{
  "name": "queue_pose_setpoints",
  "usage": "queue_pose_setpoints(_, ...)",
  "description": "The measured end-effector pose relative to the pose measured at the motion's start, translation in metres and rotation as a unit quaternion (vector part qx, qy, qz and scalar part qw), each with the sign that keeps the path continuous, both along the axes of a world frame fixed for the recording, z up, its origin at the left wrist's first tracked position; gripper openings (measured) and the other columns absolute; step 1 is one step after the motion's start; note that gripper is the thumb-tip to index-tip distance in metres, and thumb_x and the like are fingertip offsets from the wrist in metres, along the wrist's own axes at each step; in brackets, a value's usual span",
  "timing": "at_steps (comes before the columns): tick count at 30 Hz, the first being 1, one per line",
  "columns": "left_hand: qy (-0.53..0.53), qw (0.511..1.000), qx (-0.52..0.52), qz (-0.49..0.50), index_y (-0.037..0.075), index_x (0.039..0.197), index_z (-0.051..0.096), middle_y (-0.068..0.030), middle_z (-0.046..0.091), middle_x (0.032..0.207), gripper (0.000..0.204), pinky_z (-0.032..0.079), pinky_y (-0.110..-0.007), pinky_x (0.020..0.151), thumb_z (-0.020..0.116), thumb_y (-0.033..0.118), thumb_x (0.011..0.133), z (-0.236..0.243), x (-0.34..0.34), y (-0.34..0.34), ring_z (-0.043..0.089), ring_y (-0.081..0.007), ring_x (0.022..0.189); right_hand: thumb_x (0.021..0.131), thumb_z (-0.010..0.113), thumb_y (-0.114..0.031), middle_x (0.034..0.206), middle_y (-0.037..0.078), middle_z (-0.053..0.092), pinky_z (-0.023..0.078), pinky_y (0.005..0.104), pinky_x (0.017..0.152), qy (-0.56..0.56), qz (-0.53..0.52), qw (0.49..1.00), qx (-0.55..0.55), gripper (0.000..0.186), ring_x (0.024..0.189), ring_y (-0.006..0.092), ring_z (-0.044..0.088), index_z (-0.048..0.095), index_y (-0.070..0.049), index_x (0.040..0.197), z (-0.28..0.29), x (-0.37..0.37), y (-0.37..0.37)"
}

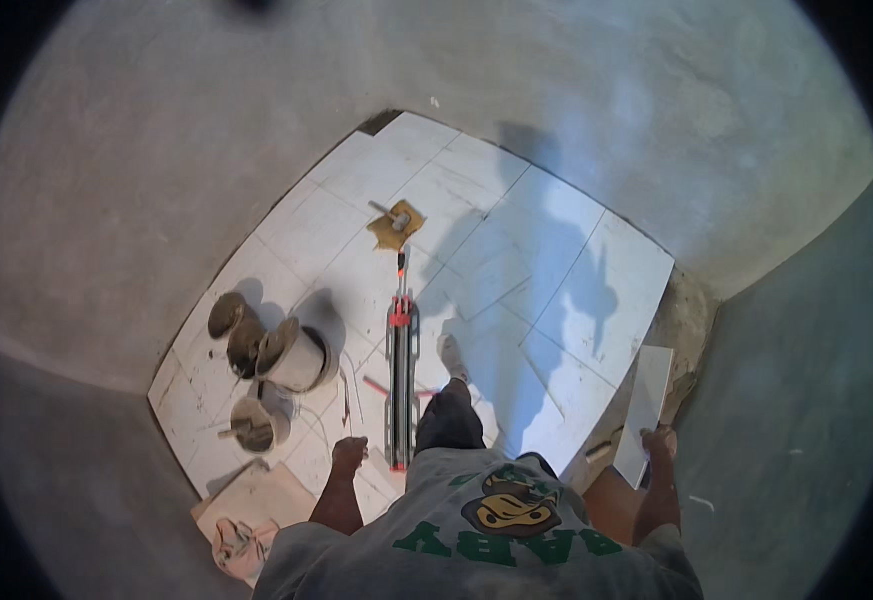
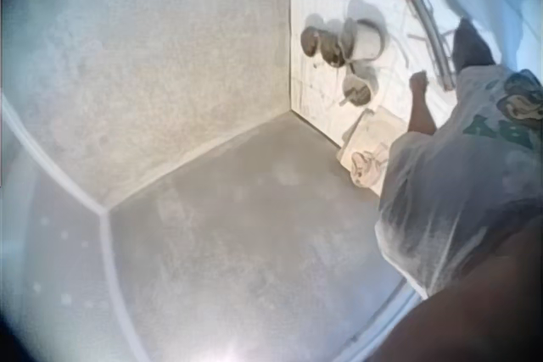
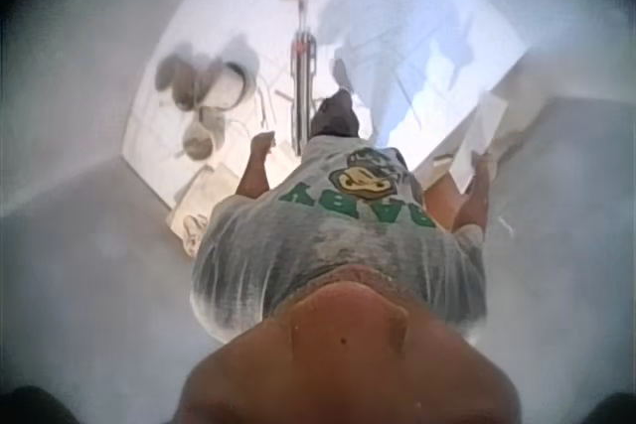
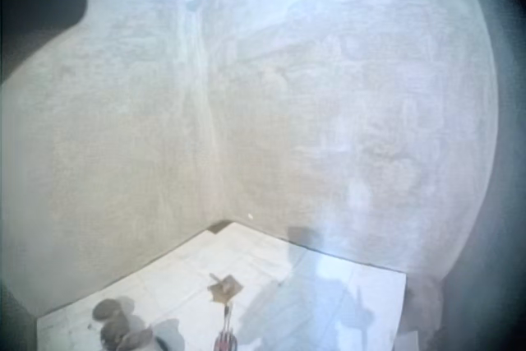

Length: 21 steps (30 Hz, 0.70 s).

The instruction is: Installing floor tiles, including cutting pieces to size and placing them in corners.

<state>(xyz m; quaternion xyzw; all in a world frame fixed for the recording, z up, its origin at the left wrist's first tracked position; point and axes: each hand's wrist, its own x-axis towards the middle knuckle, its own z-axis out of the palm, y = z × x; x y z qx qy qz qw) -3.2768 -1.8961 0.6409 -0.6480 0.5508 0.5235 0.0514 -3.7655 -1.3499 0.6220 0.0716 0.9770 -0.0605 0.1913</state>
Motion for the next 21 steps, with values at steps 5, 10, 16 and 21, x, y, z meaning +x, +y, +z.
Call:
queue_pose_setpoints(5,-0.022,1.0,0.011,-0.013,0.002,0.076,0.066,-0.0063,0.064,0.064,0.03,0.048,-0.033,0.045,0.061,0.031,0.083,-0.025,-0.059,-0.107,0.061,-0.0143,0.053,0.072,0.066,-0.035,0.106,0.024,0.065,0.049,0.0465,0.089,-0.034,0.045,0.998,-0.008,0.051,0.099,0.0383,0.064,0.062,0.0,0.11,-0.052,-0.035,-0.087)
queue_pose_setpoints(10,-0.096,0.991,-0.016,-0.097,0.003,0.087,0.069,-0.0116,0.068,0.072,0.036,0.053,-0.037,0.052,0.057,0.038,0.088,-0.032,-0.151,-0.274,0.066,-0.0215,0.06,0.069,0.07,-0.031,0.095,0.019,0.068,0.053,0.0443,0.079,-0.196,0.02,0.98,0.039,0.041,0.086,0.038,0.067,0.068,-0.002,0.098,-0.023,-0.024,-0.191)
queue_pose_setpoints(16,-0.106,0.778,-0.402,-0.472,0.014,0.088,0.067,-0.0079,0.066,0.079,0.012,0.051,-0.04,0.065,0.064,0.02,0.077,0.032,-0.333,-0.485,0.064,-0.0238,0.073,0.07,0.072,-0.028,0.087,0.018,0.068,0.053,0.0437,0.071,-0.357,-0.062,0.931,-0.034,0.036,0.077,0.0333,0.067,0.069,-0.001,0.093,0.03,-0.074,-0.323)
queue_pose_setpoints(21,0.149,0.967,-0.187,-0.091,0.001,0.095,0.068,-0.0082,0.068,0.077,0.028,0.051,-0.03,0.066,0.06,0.026,0.085,0.075,-0.489,-0.548,0.064,-0.016,0.067,0.07,0.074,-0.025,0.08,0.017,0.068,0.053,0.0432,0.065,-0.405,-0.065,0.911,-0.045,0.032,0.071,0.0293,0.067,0.069,0.0,0.089,0.05,-0.15,-0.42)
